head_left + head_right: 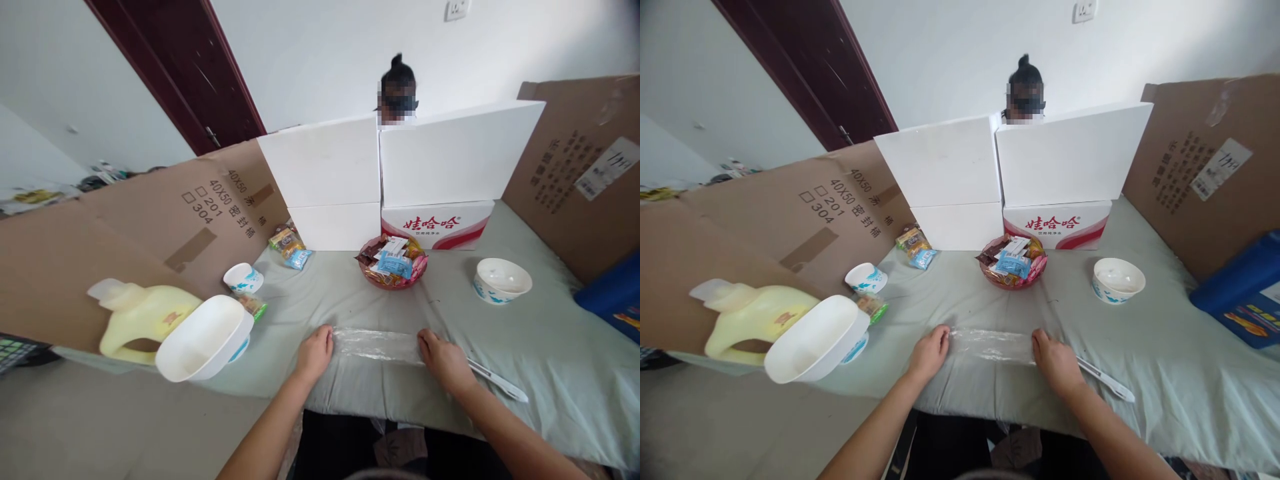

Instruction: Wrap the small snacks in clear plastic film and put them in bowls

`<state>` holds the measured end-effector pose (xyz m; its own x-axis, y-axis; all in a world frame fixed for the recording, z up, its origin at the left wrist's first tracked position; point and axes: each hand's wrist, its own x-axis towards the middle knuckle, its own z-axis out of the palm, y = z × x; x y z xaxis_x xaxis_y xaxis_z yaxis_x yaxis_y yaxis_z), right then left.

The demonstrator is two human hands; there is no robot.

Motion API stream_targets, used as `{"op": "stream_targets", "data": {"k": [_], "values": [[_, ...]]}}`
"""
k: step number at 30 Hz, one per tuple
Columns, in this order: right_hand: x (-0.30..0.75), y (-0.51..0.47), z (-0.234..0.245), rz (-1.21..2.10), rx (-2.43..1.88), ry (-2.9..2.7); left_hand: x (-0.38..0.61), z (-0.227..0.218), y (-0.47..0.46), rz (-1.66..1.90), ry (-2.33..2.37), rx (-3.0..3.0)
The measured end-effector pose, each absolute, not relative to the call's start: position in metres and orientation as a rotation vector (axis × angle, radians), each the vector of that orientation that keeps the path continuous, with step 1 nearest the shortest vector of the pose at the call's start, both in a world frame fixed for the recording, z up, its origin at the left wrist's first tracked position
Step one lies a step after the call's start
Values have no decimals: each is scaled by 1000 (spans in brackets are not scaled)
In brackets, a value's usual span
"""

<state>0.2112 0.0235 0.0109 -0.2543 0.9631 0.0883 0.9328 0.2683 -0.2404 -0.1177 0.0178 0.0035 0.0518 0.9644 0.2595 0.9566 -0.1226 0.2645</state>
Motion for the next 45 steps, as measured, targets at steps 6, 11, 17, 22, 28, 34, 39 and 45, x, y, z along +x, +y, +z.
{"op": "stream_targets", "data": {"k": [6, 11, 17, 22, 28, 34, 39, 45], "values": [[203, 26, 3, 87, -1799, -2368, -111, -1, 21, 554, 2161, 2336], [198, 18, 13, -71, -1685, -2348, -90, 19, 12, 918, 2186, 2401], [173, 13, -2, -88, -1147, -2497, -27, 14, -9, 660, 1544, 2592], [183, 10, -26, -3, -1244, -2576, -58, -4, 0, 225, 1671, 2548], [207, 6, -29, 41, -1426, -2479, -132, -6, 16, 158, 2189, 2246], [217, 23, -10, 175, -1594, -2280, -70, 10, -9, 793, 1849, 2421], [215, 28, 4, 361, -1613, -2223, 18, 21, -32, 770, 1296, 2460], [222, -5, 28, 1124, -1515, -2035, 47, -5, -45, 783, 1252, 2480]]}}
